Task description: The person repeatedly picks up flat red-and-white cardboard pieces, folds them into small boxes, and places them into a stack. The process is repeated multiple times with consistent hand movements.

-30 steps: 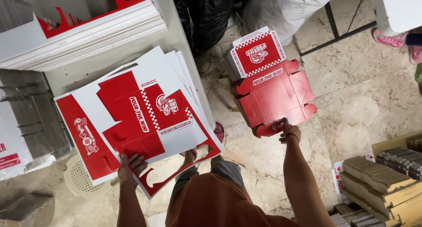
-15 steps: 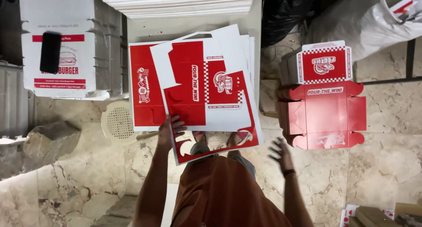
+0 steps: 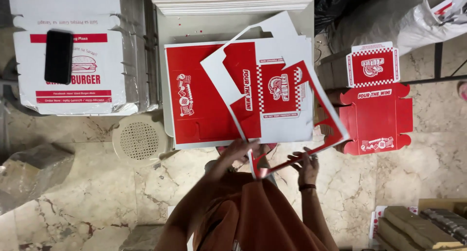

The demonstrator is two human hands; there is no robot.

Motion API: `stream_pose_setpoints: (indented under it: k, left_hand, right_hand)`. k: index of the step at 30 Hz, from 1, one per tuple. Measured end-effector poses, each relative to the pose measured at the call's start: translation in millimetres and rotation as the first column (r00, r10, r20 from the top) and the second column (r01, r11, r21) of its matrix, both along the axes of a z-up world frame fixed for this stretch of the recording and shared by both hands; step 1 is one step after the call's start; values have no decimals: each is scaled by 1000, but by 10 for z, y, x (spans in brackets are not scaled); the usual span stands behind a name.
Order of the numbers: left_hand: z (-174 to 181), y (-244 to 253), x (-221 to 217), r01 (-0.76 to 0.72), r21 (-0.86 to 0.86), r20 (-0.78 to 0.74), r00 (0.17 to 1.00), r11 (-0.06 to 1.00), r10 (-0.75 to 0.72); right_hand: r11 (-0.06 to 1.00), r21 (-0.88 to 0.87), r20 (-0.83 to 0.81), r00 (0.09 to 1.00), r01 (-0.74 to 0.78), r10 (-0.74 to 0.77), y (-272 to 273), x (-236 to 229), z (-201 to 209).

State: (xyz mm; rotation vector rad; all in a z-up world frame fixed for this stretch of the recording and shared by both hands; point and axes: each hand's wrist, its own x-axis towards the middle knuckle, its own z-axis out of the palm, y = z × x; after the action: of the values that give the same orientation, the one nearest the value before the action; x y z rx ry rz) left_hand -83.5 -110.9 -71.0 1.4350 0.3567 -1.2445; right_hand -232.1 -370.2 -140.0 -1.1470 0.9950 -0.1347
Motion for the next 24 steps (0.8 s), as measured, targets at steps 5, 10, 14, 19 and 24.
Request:
stream_pose_setpoints:
  k: [5,10,14,19,24]
  left_hand:
    - [-373,464,1491,-310,534,710,669,787,-218]
    - [-1290,220,3081,-622,459,856,119,635,-503]
    - [-1123,30,3185,-87,734,653,366,674,-663]
    - [-762,10,3176,-123,578,781,367,806,-504]
    - [-1305,-203,3448,-163,634,773,159,756,-614]
  right_hand:
    - [976,-216,-101,995,-29,7,-281,112,258]
    - [962,-270,-134,991,-40,4,-673,91,301]
    - [954,-300,-69,997,-3,-19,-1051,135,333]
    - [947,-313,-26,996,75,-87,-989,566,980]
    - [868,-486,-65,994,-104,83,-954,847,1252]
